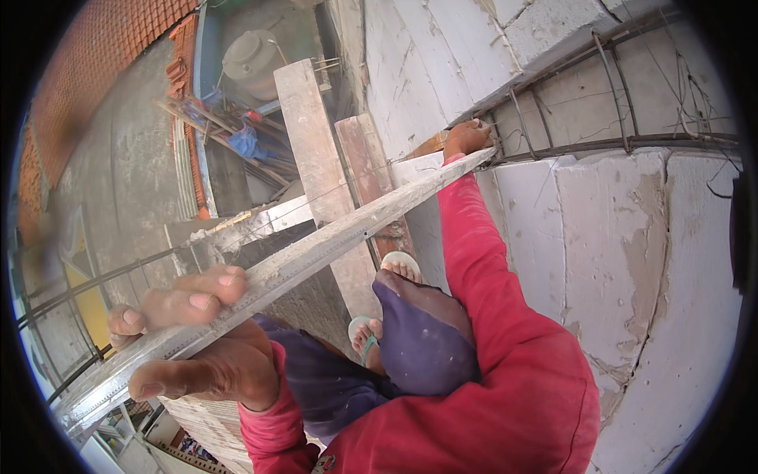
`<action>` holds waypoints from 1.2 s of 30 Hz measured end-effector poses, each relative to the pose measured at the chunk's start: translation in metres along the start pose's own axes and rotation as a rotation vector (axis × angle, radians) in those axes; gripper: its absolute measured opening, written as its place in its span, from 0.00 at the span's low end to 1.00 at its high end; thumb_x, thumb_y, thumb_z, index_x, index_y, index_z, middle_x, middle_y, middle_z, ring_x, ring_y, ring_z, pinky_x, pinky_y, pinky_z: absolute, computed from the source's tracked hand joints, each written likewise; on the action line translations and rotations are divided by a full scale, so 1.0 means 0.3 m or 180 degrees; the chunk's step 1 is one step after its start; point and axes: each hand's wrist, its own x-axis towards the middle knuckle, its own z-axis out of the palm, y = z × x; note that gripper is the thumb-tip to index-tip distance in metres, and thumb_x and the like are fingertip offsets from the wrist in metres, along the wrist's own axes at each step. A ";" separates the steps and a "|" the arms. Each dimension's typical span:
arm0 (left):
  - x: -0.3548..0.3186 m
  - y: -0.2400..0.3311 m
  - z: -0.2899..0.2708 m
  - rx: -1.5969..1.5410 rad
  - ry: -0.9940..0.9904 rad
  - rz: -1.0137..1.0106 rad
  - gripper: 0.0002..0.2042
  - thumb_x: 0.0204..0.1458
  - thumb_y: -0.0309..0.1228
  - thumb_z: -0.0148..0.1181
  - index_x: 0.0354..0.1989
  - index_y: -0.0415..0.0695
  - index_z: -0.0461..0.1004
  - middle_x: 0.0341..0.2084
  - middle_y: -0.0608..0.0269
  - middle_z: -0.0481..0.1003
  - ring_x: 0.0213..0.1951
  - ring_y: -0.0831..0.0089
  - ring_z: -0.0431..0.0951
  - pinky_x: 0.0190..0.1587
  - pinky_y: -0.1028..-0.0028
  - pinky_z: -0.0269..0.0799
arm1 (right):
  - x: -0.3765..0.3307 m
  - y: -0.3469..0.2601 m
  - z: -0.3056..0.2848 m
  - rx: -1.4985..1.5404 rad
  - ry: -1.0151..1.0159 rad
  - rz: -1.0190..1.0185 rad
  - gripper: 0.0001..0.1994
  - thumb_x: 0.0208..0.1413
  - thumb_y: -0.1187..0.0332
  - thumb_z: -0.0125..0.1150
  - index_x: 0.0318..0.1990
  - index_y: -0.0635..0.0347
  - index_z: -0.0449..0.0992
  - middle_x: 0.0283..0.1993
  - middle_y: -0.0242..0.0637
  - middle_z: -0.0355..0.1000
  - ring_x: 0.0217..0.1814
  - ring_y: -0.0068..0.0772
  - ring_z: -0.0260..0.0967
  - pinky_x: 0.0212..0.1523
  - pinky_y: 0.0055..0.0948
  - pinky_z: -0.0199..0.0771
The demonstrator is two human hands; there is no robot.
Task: The person is assembling a metal frame on a rooftop. They position metal bars, secure them with wire, and use a brick as a weight to hold the structure in place.
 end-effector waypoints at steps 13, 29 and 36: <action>0.006 -0.002 0.005 -0.0137 -0.0141 0.0000 0.26 0.61 0.56 0.37 0.49 0.42 0.55 0.28 0.55 0.76 0.30 0.61 0.81 0.37 0.63 0.82 | 0.078 0.171 0.131 0.0148 -0.0045 -0.0332 0.17 0.66 0.63 0.44 0.48 0.73 0.67 0.49 0.54 0.68 0.49 0.51 0.71 0.50 0.40 0.74; -0.010 0.020 0.015 0.0342 0.0456 -0.0311 0.27 0.53 0.59 0.52 0.46 0.47 0.61 0.23 0.64 0.73 0.28 0.69 0.77 0.41 0.67 0.77 | -0.061 0.126 -0.029 0.0474 -0.0535 -0.0868 0.14 0.64 0.66 0.45 0.44 0.70 0.71 0.47 0.52 0.68 0.51 0.49 0.67 0.52 0.41 0.67; -0.010 0.020 0.015 0.0430 0.0411 -0.0329 0.27 0.53 0.60 0.52 0.45 0.47 0.61 0.23 0.65 0.73 0.28 0.69 0.77 0.42 0.67 0.77 | -0.075 0.145 0.011 0.1228 -0.0416 -0.0579 0.15 0.65 0.67 0.40 0.46 0.69 0.71 0.49 0.49 0.69 0.51 0.46 0.69 0.54 0.38 0.68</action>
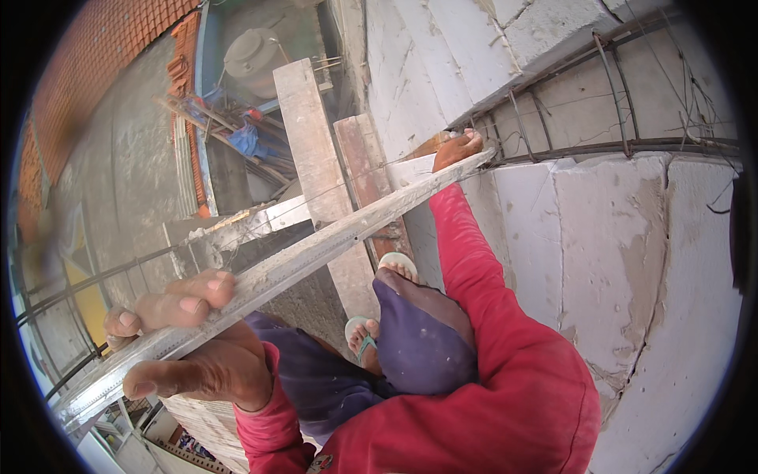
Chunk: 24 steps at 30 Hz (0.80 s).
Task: The person is assembling a metal frame on a rooftop. They position metal bars, secure them with wire, and use a brick as a weight to hold the structure in place.
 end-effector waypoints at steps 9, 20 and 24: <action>0.003 -0.011 -0.019 -0.0305 -0.0089 -0.0039 0.27 0.55 0.59 0.51 0.45 0.47 0.63 0.24 0.64 0.75 0.29 0.68 0.78 0.41 0.67 0.77 | 0.001 -0.025 -0.017 -0.0484 -0.0191 -0.0400 0.13 0.64 0.71 0.40 0.47 0.69 0.68 0.49 0.50 0.68 0.49 0.46 0.70 0.52 0.38 0.69; -0.002 -0.016 -0.021 -0.0193 -0.0129 0.0007 0.27 0.56 0.58 0.50 0.45 0.45 0.63 0.24 0.63 0.75 0.29 0.67 0.79 0.42 0.65 0.78 | -0.125 0.015 -0.052 -0.0716 -0.0343 -0.1294 0.08 0.60 0.74 0.45 0.44 0.63 0.69 0.44 0.46 0.68 0.48 0.45 0.68 0.51 0.42 0.67; -0.006 -0.030 -0.042 -0.0208 -0.0116 -0.0097 0.27 0.54 0.60 0.51 0.46 0.46 0.62 0.24 0.65 0.74 0.30 0.68 0.78 0.42 0.66 0.77 | -0.079 0.067 -0.069 -0.1832 -0.0769 -0.1976 0.09 0.54 0.74 0.50 0.42 0.59 0.71 0.44 0.43 0.69 0.50 0.43 0.65 0.52 0.40 0.65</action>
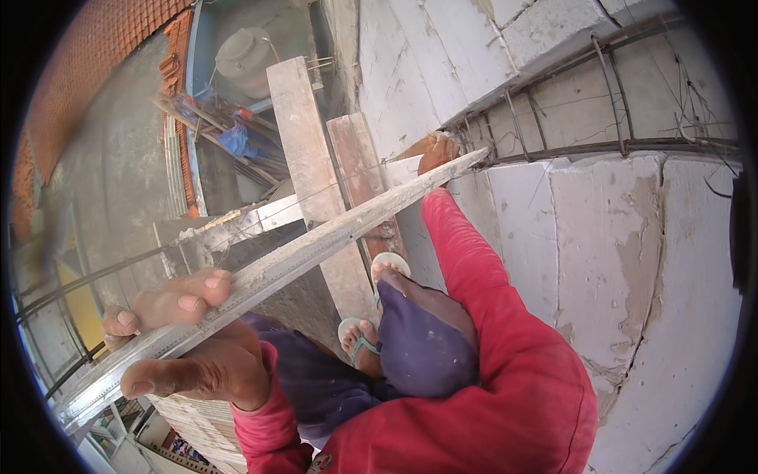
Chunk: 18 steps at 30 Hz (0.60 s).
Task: The person is assembling a metal frame on a rooftop. They position metal bars, secure them with wire, and use a brick as a weight to hold the structure in place.
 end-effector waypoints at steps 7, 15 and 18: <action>-0.005 -0.007 -0.006 0.0084 0.0198 -0.0026 0.28 0.54 0.61 0.51 0.44 0.48 0.61 0.24 0.68 0.71 0.28 0.72 0.74 0.41 0.71 0.73 | 0.078 0.011 0.097 -0.0753 -0.0371 0.0046 0.08 0.49 0.70 0.56 0.37 0.61 0.74 0.42 0.43 0.69 0.52 0.43 0.63 0.55 0.39 0.62; 0.009 -0.007 -0.015 0.0028 -0.0127 0.0022 0.27 0.55 0.60 0.50 0.45 0.47 0.60 0.25 0.64 0.73 0.30 0.69 0.77 0.42 0.66 0.76 | 0.099 0.035 0.106 -0.0105 -0.0240 -0.0209 0.21 0.52 0.71 0.53 0.57 0.60 0.67 0.60 0.51 0.62 0.62 0.52 0.58 0.60 0.44 0.63; 0.009 -0.014 -0.016 -0.0147 -0.0112 0.0027 0.26 0.55 0.58 0.51 0.45 0.46 0.60 0.25 0.62 0.74 0.30 0.68 0.78 0.42 0.64 0.78 | 0.025 -0.003 -0.063 0.0292 -0.1164 -0.0297 0.33 0.54 0.71 0.52 0.69 0.55 0.52 0.72 0.52 0.46 0.66 0.58 0.57 0.61 0.50 0.64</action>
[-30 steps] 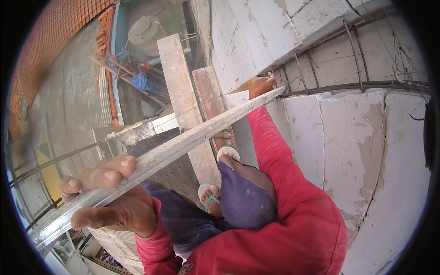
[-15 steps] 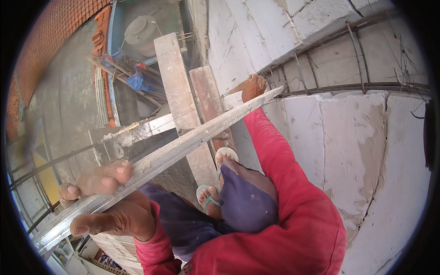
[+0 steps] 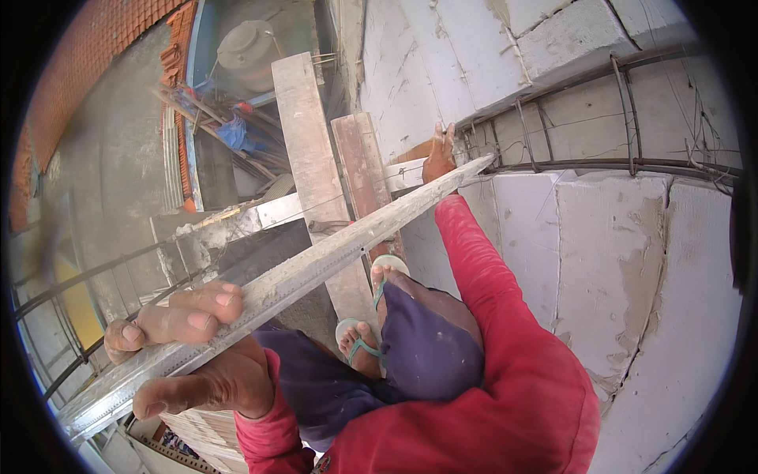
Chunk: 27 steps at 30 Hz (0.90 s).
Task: The person is assembling a metal frame on a rooftop. They position metal bars, secure them with wire, and use a brick as a weight to hold the structure in place.
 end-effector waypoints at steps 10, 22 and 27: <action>-0.008 -0.010 -0.014 0.0067 0.0075 0.0151 0.23 0.57 0.55 0.50 0.45 0.46 0.64 0.25 0.58 0.77 0.30 0.66 0.81 0.40 0.63 0.81 | -0.110 -0.213 -0.712 0.2016 -0.0615 0.0354 0.14 0.62 0.71 0.43 0.42 0.72 0.74 0.36 0.47 0.75 0.39 0.34 0.75 0.43 0.29 0.75; 0.014 -0.027 -0.027 0.0228 -0.0124 0.0548 0.19 0.61 0.51 0.47 0.43 0.45 0.65 0.25 0.56 0.78 0.28 0.67 0.82 0.35 0.66 0.83 | 0.346 0.082 -0.178 -0.0519 -0.1045 0.2067 0.14 0.60 0.68 0.49 0.48 0.58 0.79 0.55 0.44 0.74 0.58 0.40 0.72 0.54 0.39 0.74; 0.008 -0.057 -0.030 0.0196 0.0002 0.0508 0.21 0.62 0.52 0.45 0.45 0.45 0.62 0.24 0.57 0.77 0.27 0.66 0.81 0.34 0.67 0.82 | 0.401 0.214 -0.077 -0.0486 -0.1099 0.2098 0.15 0.61 0.67 0.48 0.50 0.57 0.78 0.57 0.44 0.72 0.60 0.42 0.70 0.56 0.40 0.72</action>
